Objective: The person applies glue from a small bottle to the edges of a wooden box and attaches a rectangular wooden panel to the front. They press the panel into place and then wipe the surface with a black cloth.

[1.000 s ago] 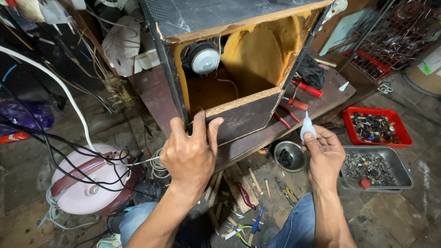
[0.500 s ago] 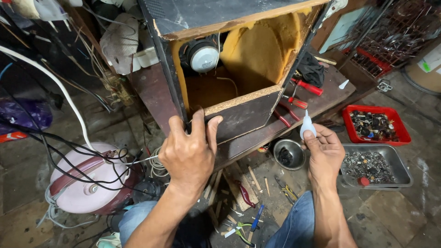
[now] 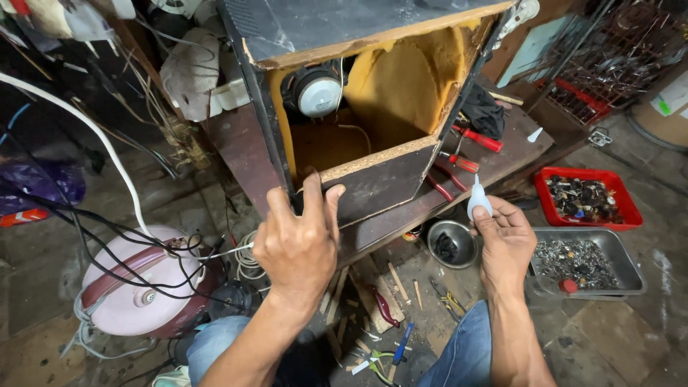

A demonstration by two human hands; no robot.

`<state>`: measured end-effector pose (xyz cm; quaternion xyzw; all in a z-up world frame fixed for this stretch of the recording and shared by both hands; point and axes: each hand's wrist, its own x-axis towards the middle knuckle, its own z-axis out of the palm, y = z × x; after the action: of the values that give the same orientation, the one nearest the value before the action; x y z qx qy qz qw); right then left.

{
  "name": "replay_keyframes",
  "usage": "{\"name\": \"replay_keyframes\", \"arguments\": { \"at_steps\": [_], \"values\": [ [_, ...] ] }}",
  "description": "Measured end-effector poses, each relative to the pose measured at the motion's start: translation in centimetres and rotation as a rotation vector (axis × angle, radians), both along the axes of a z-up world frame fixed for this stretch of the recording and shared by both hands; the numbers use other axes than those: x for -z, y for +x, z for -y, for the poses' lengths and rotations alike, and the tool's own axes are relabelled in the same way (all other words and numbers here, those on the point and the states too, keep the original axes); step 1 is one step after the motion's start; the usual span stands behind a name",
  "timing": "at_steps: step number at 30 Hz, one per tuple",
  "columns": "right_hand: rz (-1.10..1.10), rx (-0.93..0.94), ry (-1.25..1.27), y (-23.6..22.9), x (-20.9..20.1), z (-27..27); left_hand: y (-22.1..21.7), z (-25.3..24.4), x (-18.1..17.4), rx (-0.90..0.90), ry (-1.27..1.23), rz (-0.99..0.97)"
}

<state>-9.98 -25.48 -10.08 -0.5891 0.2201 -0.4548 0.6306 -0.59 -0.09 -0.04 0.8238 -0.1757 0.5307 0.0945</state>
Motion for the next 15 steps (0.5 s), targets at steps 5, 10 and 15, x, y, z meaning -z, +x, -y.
{"name": "replay_keyframes", "arguments": {
  "at_steps": [5,10,15],
  "values": [
    [0.007,-0.001,-0.006,0.0,0.8,0.4,-0.3,0.1,0.0,-0.003,-0.014,0.020],
    [0.003,-0.002,-0.026,0.1,1.2,0.8,-0.4,0.1,1.1,-0.005,-0.045,0.068],
    [0.016,0.006,-0.021,0.2,1.0,0.5,-1.2,-0.2,1.4,0.062,-0.051,0.078]
  ]
}}
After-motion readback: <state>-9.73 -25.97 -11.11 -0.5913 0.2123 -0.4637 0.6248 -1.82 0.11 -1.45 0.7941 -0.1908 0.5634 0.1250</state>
